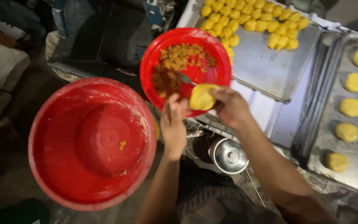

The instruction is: Filling small dough portions with a mixture and placing them on a baking tray.

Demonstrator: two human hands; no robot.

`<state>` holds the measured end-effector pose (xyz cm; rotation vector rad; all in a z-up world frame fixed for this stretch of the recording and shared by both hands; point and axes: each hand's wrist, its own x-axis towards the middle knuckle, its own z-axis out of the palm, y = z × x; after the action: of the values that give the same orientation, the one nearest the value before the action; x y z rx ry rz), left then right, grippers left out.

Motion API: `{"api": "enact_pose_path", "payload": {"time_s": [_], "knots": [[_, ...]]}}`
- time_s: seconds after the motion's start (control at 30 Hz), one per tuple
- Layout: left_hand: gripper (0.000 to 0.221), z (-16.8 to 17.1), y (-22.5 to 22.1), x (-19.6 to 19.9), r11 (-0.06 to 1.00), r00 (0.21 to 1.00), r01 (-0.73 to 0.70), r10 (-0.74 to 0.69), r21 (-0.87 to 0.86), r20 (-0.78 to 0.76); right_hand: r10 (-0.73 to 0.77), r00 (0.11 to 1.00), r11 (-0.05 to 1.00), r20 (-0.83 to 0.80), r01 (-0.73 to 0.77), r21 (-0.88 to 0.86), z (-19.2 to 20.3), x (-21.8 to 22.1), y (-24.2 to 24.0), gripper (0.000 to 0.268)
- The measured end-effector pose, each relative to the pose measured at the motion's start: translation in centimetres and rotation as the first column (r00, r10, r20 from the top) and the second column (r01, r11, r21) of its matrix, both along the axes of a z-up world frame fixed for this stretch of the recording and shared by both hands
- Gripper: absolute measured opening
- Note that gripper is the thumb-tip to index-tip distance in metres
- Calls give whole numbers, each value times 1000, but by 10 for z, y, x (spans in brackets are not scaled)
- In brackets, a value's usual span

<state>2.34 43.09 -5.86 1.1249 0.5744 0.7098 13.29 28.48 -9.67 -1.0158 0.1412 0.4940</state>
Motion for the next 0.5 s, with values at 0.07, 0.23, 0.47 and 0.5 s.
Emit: {"api": "enact_pose_path", "payload": {"time_s": [0.07,0.23,0.47,0.5], "knots": [[31,-7,30,-11,973,999,-26,21,230,27,27,1000,997,5,-27,-76,-21,34,9,20],[65,-44,80,-31,993,978,-120,116,-11,-175,363,374,764,853,404,-502,22,83,81,22],[62,-31,60,-14,882,997,-21,-15,-472,-72,782,-252,599,570,559,-574,-29,135,105,19],[65,-29,61,-13,884,997,-3,-35,-467,-73,827,-197,532,526,575,-622,-35,139,103,17]]}}
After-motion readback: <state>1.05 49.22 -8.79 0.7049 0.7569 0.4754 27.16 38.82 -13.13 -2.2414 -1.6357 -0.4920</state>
